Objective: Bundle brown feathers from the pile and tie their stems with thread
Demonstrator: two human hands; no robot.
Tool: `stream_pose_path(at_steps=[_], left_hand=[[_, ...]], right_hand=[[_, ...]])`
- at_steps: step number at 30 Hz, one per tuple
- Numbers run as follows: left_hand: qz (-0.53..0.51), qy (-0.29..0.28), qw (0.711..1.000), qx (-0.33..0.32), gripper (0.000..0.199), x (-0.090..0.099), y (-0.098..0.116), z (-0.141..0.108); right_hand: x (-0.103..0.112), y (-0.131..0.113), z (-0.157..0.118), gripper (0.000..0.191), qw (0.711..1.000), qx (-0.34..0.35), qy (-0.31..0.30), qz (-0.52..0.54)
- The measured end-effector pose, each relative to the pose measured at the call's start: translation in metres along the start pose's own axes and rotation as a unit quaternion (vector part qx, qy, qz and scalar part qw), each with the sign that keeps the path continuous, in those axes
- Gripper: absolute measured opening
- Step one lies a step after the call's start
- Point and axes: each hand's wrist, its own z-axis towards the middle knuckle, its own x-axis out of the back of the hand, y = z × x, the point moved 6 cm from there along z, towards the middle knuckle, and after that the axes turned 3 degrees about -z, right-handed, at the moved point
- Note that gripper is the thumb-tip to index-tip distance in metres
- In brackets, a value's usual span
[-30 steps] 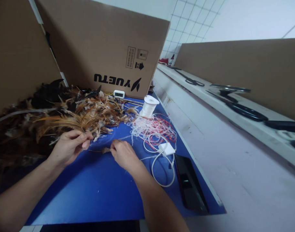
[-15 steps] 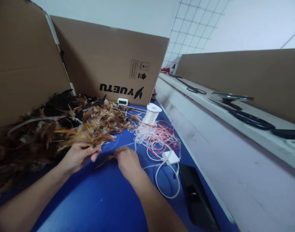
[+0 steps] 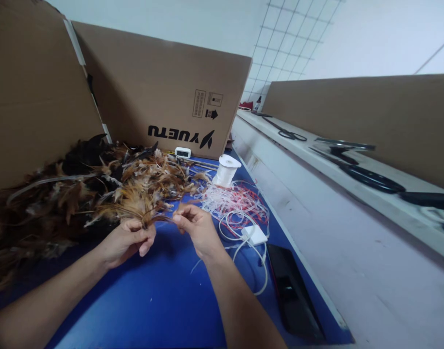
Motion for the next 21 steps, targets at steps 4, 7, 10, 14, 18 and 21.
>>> stream_pose_path(at_steps=[4, 7, 10, 14, 18, 21], left_hand=[[-0.020, -0.032, 0.999, 0.035, 0.032, -0.007, -0.009, -0.002], [-0.021, -0.057, 0.996, 0.065, 0.033, -0.011, -0.014, -0.004], [-0.013, -0.075, 0.993, 0.091, 0.031, -0.013, -0.019, -0.007], [-0.002, -0.092, 0.991, 0.099, 0.028, -0.015, -0.021, -0.010], [0.002, -0.094, 0.991, 0.098, 0.028, -0.017, -0.019, -0.010], [0.006, -0.096, 0.991, 0.098, 0.029, -0.018, -0.019, -0.010]], right_hand=[[-0.009, -0.009, -0.006, 0.025, 0.999, 0.035, -0.041, -0.005], [-0.011, -0.009, -0.009, 0.025, 0.997, 0.030, -0.066, -0.026], [-0.015, -0.007, -0.011, 0.023, 0.993, 0.032, -0.106, -0.034], [-0.022, -0.010, -0.014, 0.017, 0.985, 0.061, -0.156, -0.040], [-0.028, -0.013, -0.017, 0.022, 0.979, 0.069, -0.176, -0.074], [-0.031, -0.014, -0.018, 0.028, 0.978, 0.068, -0.184, -0.078]])
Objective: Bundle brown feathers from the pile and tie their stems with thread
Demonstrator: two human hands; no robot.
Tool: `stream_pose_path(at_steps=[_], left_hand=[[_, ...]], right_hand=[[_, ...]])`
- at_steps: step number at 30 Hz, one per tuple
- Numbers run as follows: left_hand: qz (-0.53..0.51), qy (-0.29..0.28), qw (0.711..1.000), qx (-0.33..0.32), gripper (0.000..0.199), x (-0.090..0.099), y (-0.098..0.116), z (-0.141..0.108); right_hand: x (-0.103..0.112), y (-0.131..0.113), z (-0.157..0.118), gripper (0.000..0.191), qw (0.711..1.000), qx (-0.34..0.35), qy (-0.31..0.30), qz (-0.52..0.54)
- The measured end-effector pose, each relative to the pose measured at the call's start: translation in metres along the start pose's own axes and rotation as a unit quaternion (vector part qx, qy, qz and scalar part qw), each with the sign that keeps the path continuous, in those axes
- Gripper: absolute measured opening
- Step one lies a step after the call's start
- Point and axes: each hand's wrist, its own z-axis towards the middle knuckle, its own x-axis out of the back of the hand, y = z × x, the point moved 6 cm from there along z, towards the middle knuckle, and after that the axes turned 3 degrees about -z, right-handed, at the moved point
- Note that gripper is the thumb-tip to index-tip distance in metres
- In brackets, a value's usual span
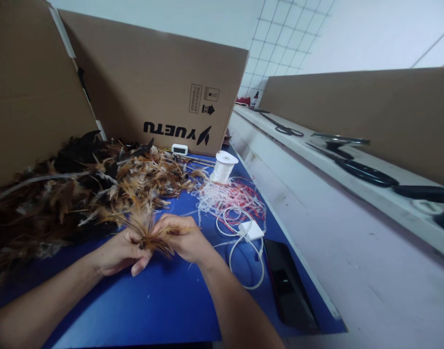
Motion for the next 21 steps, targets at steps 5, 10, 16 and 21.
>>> stream_pose_path(at_steps=[5, 10, 16, 21], left_hand=[[0.001, -0.002, 1.000, -0.010, 0.031, 0.001, 0.000, 0.000], [-0.011, -0.010, 1.000, -0.011, 0.033, 0.002, -0.003, 0.001], [-0.009, -0.016, 1.000, 0.005, 0.033, 0.001, -0.004, 0.001], [-0.003, -0.016, 0.999, 0.031, 0.035, 0.004, -0.009, -0.001]], right_hand=[[-0.002, 0.001, 0.000, 0.028, 1.000, -0.003, -0.005, 0.000], [0.000, 0.004, 0.000, 0.025, 1.000, -0.001, -0.007, -0.007], [-0.003, 0.000, 0.000, 0.024, 0.999, 0.007, -0.033, 0.001], [-0.006, -0.008, -0.001, 0.036, 0.998, -0.003, -0.056, -0.010]])
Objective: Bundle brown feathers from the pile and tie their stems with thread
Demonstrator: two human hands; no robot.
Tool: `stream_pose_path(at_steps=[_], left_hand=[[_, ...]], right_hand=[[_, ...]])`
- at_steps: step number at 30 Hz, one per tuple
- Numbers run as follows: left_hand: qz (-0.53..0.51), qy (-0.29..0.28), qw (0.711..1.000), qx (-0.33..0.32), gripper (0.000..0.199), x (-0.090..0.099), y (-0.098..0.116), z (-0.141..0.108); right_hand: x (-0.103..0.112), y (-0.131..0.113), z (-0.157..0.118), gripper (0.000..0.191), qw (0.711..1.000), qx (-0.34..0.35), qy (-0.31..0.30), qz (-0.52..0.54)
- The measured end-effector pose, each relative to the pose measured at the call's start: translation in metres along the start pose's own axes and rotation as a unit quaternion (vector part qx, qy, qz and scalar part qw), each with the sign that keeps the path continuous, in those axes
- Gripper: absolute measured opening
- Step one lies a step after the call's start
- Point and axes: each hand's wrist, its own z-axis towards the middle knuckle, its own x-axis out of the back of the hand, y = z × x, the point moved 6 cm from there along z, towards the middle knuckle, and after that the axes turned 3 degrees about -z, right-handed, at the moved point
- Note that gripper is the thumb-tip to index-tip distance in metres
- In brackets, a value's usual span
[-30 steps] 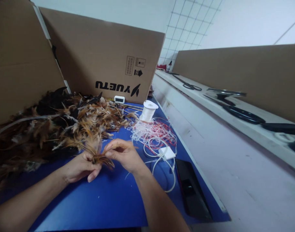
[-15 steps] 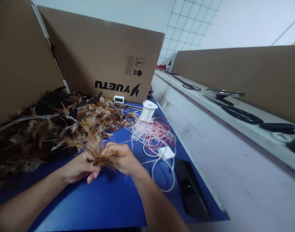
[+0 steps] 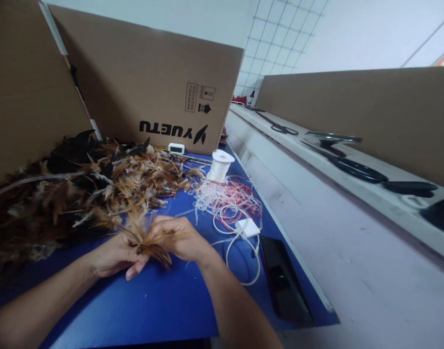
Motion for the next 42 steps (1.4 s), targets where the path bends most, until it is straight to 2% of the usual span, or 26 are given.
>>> stream_pose_path(at_steps=[5, 13, 21, 29, 37, 42], left_hand=[[0.005, -0.011, 1.000, -0.005, 0.036, 0.002, -0.003, 0.001], [0.040, -0.031, 0.999, -0.018, 0.031, -0.004, 0.004, 0.002], [0.111, 0.014, 0.992, -0.051, 0.033, 0.009, 0.006, 0.002], [0.150, 0.046, 0.984, -0.089, 0.030, 0.009, 0.016, 0.002], [0.186, 0.060, 0.970, -0.145, 0.024, 0.005, 0.027, 0.001], [0.223, 0.084, 0.954, -0.179, 0.022, 0.008, 0.031, 0.000]], right_hand=[[0.002, 0.004, -0.001, 0.034, 1.000, 0.010, -0.016, 0.005], [0.001, 0.012, -0.002, 0.013, 0.998, 0.006, -0.054, 0.018], [0.009, 0.011, 0.000, 0.007, 1.000, 0.013, -0.010, -0.013], [0.013, 0.009, 0.001, 0.014, 0.999, 0.027, 0.007, -0.021], [0.016, 0.011, 0.002, 0.021, 0.999, -0.005, 0.026, -0.021], [0.021, 0.022, 0.002, 0.027, 0.997, -0.031, 0.071, 0.004]])
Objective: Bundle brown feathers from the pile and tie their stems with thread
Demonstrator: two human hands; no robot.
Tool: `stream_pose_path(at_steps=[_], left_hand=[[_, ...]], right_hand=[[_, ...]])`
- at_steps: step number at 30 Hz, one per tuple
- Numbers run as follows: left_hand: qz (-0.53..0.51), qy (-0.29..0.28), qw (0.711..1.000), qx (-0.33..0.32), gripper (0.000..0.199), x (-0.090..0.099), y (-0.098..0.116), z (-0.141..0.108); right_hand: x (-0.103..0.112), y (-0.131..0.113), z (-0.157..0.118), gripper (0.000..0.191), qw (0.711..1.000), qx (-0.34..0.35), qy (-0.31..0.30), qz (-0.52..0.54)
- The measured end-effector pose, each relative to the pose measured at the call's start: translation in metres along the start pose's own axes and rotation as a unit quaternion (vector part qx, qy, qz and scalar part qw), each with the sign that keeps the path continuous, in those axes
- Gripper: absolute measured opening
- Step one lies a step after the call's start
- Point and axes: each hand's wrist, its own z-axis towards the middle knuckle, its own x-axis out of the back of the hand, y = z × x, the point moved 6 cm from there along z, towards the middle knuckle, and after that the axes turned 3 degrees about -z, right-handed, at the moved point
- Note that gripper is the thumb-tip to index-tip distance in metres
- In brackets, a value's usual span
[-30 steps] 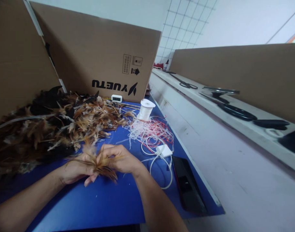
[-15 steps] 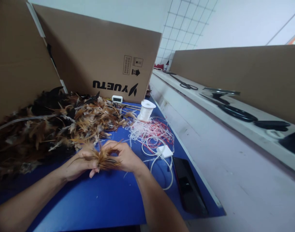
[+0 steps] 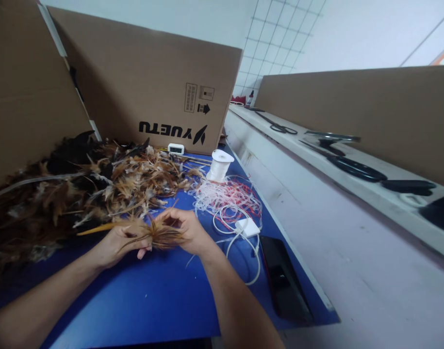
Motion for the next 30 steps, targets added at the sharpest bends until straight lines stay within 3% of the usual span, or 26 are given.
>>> stream_pose_path(at_steps=[4, 7, 10, 13, 16, 18, 23, 26, 30], left_hand=[[0.038, 0.029, 0.998, -0.028, 0.026, 0.004, 0.005, 0.001], [0.021, 0.066, 0.998, -0.009, 0.024, 0.007, 0.004, 0.002], [-0.016, 0.114, 0.993, 0.005, 0.020, 0.012, 0.001, 0.003], [-0.059, 0.158, 0.985, 0.016, 0.017, 0.018, -0.003, 0.003], [-0.090, 0.196, 0.976, 0.029, 0.017, 0.022, -0.004, 0.003], [-0.099, 0.212, 0.972, 0.034, 0.019, 0.024, -0.003, 0.003], [-0.124, 0.233, 0.964, 0.034, 0.019, 0.024, -0.001, 0.002], [-0.124, 0.234, 0.963, 0.040, 0.019, 0.023, -0.002, 0.002], [-0.123, 0.233, 0.964, 0.042, 0.020, 0.023, -0.001, 0.002]], right_hand=[[0.018, 0.006, 0.001, 0.022, 0.997, -0.024, 0.067, -0.021], [0.043, -0.001, -0.003, 0.014, 0.981, -0.021, 0.135, -0.140], [0.067, -0.012, -0.011, 0.009, 0.929, -0.035, 0.171, -0.326], [0.079, -0.015, -0.018, 0.014, 0.857, -0.076, 0.146, -0.488], [0.089, -0.014, -0.024, 0.019, 0.785, -0.135, 0.138, -0.588], [0.095, -0.012, -0.029, 0.019, 0.759, -0.168, 0.139, -0.613], [0.091, -0.008, -0.033, 0.016, 0.753, -0.190, 0.118, -0.619], [0.079, 0.002, -0.026, 0.011, 0.737, -0.209, 0.109, -0.633], [0.066, 0.022, -0.012, 0.017, 0.728, -0.232, 0.098, -0.638]])
